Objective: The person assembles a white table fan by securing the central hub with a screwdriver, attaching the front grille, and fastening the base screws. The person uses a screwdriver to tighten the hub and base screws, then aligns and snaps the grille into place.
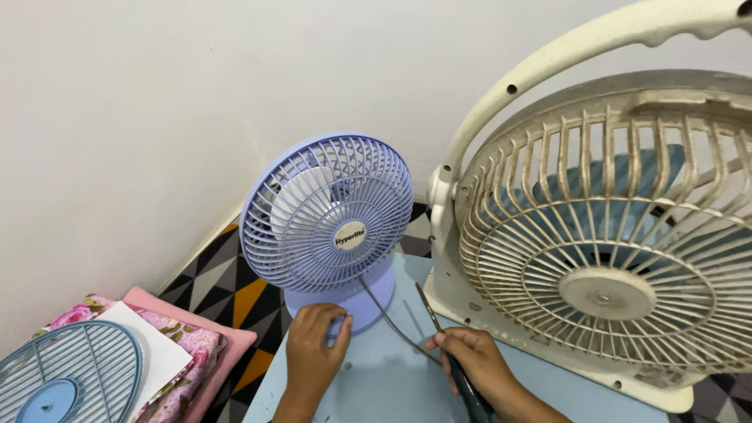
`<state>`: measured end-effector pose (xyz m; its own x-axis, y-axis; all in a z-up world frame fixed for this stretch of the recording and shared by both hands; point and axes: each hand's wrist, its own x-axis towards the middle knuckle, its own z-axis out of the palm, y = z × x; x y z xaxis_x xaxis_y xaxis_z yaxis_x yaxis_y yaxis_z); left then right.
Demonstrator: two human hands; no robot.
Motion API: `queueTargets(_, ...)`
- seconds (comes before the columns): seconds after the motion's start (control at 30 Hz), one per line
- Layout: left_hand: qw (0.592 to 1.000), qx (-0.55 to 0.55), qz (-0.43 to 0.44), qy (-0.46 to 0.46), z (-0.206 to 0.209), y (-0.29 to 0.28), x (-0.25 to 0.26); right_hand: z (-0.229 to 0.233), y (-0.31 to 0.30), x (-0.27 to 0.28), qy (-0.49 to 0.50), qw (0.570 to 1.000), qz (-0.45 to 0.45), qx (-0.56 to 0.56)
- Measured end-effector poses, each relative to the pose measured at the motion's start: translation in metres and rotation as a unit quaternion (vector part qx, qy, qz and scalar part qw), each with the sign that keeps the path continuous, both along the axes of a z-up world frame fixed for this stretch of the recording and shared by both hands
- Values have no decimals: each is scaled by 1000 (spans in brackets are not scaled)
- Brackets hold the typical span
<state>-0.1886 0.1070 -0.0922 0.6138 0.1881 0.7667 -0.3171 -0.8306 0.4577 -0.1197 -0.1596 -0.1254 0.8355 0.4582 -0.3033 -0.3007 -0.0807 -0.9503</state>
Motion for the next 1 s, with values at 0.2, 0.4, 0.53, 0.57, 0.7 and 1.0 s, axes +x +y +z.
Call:
queueTargets(0.2,999,9,-38,-36,14,-34,3,6,-22,-5,-8,1000,-27,11)
queueTargets(0.4,994,-17,-95,-52,26,-66,5,21,-46,-14,9,998,-52,18)
queueTargets(0.53,989,-54,-126,-49,35,-82,11,27,-64,-23,25,997,-71,20)
queueTargets(0.57,989,-64,-129,-42,37,-85,13,26,-69,-26,25,997,-69,18)
queueTargets(0.7,985,-84,-146,-47,42,-94,16,16,-85,-31,19,998,-55,-4)
queueTargets(1.0,983,-106,-143,-51,41,-100,24,-21,-103,-35,-27,998,-45,-45)
